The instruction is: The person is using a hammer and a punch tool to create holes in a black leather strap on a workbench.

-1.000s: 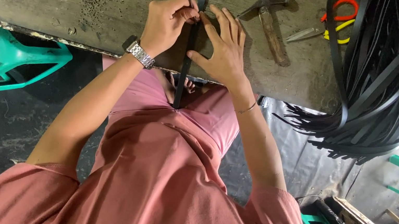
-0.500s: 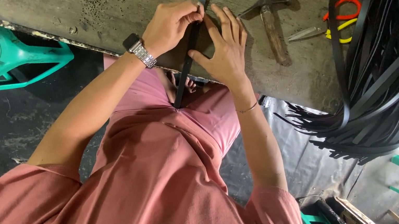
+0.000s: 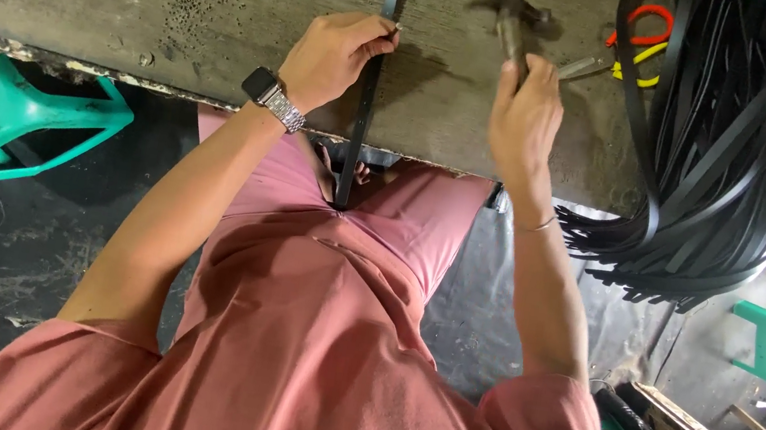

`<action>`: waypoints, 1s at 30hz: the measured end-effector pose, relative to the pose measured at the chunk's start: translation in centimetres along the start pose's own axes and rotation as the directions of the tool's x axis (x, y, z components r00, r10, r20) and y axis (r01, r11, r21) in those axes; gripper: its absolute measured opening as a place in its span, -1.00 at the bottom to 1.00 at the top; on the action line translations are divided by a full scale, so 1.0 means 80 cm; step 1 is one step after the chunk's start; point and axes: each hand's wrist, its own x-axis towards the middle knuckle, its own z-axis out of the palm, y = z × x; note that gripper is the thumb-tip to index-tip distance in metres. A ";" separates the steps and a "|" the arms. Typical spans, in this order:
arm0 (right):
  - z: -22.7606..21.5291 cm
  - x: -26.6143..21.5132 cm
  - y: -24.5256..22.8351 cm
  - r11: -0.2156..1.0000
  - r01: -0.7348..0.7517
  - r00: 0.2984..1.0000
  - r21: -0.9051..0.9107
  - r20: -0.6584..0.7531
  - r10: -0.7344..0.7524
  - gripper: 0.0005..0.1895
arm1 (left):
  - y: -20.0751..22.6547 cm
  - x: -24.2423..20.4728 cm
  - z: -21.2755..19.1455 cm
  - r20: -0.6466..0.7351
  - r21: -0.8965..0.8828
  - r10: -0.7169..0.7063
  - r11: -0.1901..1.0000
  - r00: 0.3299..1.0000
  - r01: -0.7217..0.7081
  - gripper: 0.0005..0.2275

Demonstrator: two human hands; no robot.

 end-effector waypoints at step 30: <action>-0.069 -0.005 -0.053 0.699 -0.047 0.995 0.714 0.094 -0.029 -0.48 | -0.005 -0.007 0.001 0.013 0.066 0.033 0.997 0.999 -0.034 -0.93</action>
